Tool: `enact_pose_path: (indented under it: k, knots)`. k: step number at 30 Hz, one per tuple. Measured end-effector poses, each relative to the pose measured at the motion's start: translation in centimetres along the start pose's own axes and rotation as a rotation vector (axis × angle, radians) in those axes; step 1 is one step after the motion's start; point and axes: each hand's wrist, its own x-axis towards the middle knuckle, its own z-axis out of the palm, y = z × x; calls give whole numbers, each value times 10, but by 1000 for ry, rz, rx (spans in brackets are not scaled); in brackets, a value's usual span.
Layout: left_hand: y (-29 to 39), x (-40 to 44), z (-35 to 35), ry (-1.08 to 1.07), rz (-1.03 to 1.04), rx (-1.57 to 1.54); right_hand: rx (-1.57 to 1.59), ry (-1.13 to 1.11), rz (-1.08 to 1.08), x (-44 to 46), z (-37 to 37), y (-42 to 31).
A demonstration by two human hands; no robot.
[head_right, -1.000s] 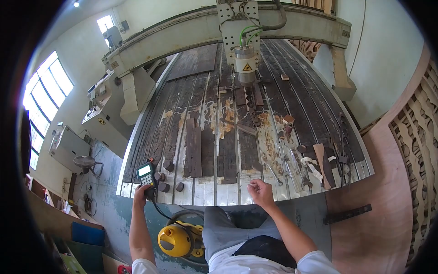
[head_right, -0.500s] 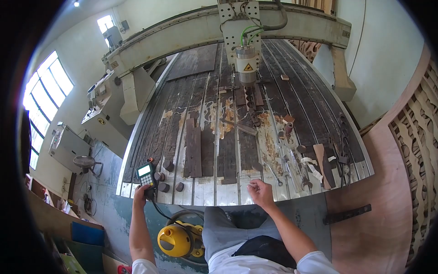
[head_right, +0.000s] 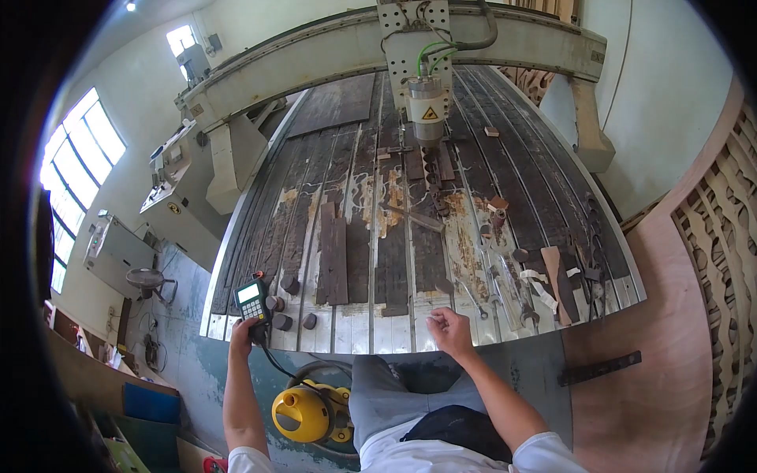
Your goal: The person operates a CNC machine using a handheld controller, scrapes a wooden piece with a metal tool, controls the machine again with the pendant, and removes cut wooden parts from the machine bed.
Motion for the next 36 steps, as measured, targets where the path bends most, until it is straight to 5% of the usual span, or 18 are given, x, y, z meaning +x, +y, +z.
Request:
enact_pose_path:
  k: [11,13,15,17,18,20,24,26,29,36]
  knots:
    - [-4,4,-3,-5,36,11,39,-11,47,9,-1,6]
    - [-5,5,-4,-22,23,2,-254,99,-123,26,-8,-20]
    - [-5,6,-4,-16,21,-3,-321,75,13,45,-16,-44]
    - [-7,6,-4,-7,18,-10,-686,174,-328,61,-16,-38]
    - [-7,6,-5,-25,28,-21,-689,172,-328,66,-16,-32]
    - [-8,8,-6,-43,41,-36,-775,-100,-137,75,-17,-25]
    - [-4,7,-3,-1,21,10,-673,-114,-145,86,-21,-43]
    - [-2,0,0,5,8,20,793,-230,377,79,-27,-84]
    - [-2,3,0,-10,18,10,1197,-454,270,64,-32,-131]
    - [-6,7,-4,-14,19,5,1292,-609,159,49,-36,-163]
